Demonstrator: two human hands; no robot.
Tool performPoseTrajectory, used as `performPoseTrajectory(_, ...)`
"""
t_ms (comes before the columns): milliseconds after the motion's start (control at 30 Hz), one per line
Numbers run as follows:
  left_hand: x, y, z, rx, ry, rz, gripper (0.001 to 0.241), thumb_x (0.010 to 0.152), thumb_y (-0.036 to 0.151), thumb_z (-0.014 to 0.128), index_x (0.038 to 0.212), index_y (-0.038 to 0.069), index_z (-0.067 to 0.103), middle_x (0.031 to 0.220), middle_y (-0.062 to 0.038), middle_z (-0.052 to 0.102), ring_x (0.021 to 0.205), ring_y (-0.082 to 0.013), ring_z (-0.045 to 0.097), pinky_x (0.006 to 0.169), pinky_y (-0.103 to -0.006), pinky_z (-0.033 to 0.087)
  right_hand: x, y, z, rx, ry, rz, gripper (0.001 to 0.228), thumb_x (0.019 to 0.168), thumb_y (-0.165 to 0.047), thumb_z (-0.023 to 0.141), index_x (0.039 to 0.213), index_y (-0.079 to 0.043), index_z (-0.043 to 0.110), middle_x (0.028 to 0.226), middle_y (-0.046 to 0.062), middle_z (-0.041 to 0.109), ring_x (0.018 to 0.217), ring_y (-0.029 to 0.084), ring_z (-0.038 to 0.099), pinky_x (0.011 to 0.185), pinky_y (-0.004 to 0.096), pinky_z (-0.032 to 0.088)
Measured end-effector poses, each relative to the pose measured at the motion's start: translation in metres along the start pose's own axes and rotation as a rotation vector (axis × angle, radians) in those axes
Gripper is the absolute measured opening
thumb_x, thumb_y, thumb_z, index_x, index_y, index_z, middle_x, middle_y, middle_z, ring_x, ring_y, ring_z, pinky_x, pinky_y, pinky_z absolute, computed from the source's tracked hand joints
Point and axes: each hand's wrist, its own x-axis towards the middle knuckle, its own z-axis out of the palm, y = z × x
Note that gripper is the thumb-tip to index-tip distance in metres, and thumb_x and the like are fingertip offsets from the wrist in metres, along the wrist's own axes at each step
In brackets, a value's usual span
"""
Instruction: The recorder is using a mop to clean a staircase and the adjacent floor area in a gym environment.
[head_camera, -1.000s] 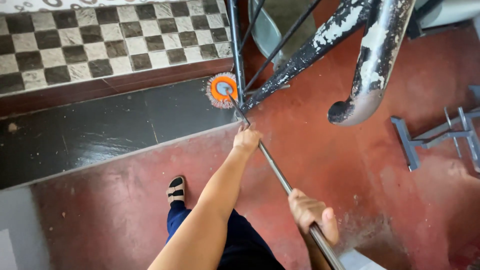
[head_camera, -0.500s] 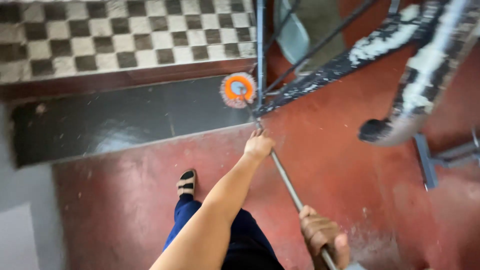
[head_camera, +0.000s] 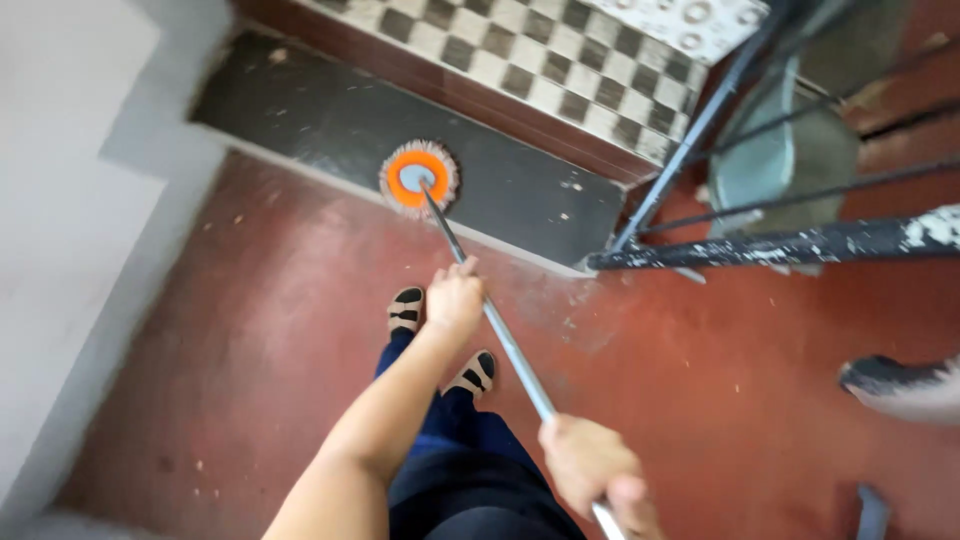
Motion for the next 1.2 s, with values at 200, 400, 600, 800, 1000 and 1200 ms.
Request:
performPoseTrajectory(200, -0.050, -0.051, -0.063, -0.160, 0.173, -0.236, 0.005, 0.082, 0.013, 0.066, 0.083, 0.015, 0.071, 0.114, -0.006, 0.062, 0.093, -0.0277, 0.060, 0.081, -0.0417, 0.046, 0.052, -0.016, 0.043, 0.054, -0.343, 0.182, 0.066, 0.114, -0.047, 0.027, 0.061, -0.012, 0.042, 0.058, 0.004, 0.048, 0.051, 0.021, 0.039, 0.083, 0.044, 0.043)
performPoseTrajectory(400, -0.079, -0.102, -0.091, -0.318, 0.191, -0.515, 0.021, 0.085, 0.013, 0.060, 0.094, 0.011, 0.079, 0.129, -0.016, 0.064, 0.105, -0.0334, 0.066, 0.088, -0.0430, 0.054, 0.009, -0.013, 0.010, -0.264, -0.293, 0.669, 0.023, 0.084, 0.013, 0.056, 0.082, -0.007, 0.069, 0.063, 0.000, 0.062, 0.053, 0.007, 0.062, 0.056, 0.016, 0.052)
performPoseTrajectory(600, -0.055, -0.178, -0.098, -0.433, 0.141, -0.848, 0.019, 0.095, 0.021, 0.054, 0.093, 0.020, 0.073, 0.106, -0.006, 0.058, 0.115, -0.0349, 0.052, 0.091, -0.0562, 0.043, 0.036, 0.005, 0.025, 0.106, -0.161, 0.241, 0.030, 0.092, -0.008, 0.054, 0.063, -0.010, 0.048, 0.059, 0.010, 0.054, 0.066, 0.031, 0.053, 0.078, 0.054, 0.051)
performPoseTrajectory(800, -0.047, -0.194, -0.132, -0.162, -0.030, -0.651, 0.074, 0.076, 0.007, 0.080, 0.138, 0.033, 0.051, 0.136, -0.010, 0.043, 0.115, -0.0355, 0.042, 0.082, -0.0643, 0.045, 0.132, 0.019, 0.118, 0.078, -0.264, 0.039, 0.023, 0.100, -0.021, 0.053, 0.079, -0.013, 0.059, 0.062, 0.005, 0.059, 0.057, 0.018, 0.054, 0.092, 0.052, 0.049)
performPoseTrajectory(1000, -0.091, -0.078, -0.191, -0.388, 0.512, -0.033, 0.071, 0.053, 0.013, 0.084, 0.120, 0.023, 0.065, 0.111, 0.000, 0.063, 0.103, -0.0290, 0.060, 0.071, -0.0443, 0.045, 0.139, 0.011, 0.068, -0.064, -0.613, 0.046, 0.023, 0.086, -0.024, 0.071, 0.073, -0.013, 0.055, 0.077, 0.006, 0.066, 0.082, 0.026, 0.064, 0.105, 0.059, 0.044)
performPoseTrajectory(1200, -0.104, 0.045, -0.204, -0.625, 0.570, 0.178, 0.067, 0.069, 0.013, 0.072, 0.135, 0.019, 0.058, 0.139, -0.008, 0.062, 0.140, -0.0365, 0.049, 0.117, -0.0643, 0.029, 0.117, -0.029, 0.005, -0.118, -0.801, -0.139, 0.021, 0.090, -0.018, 0.067, 0.071, -0.015, 0.059, 0.071, 0.001, 0.070, 0.073, 0.021, 0.069, 0.098, 0.056, 0.050)
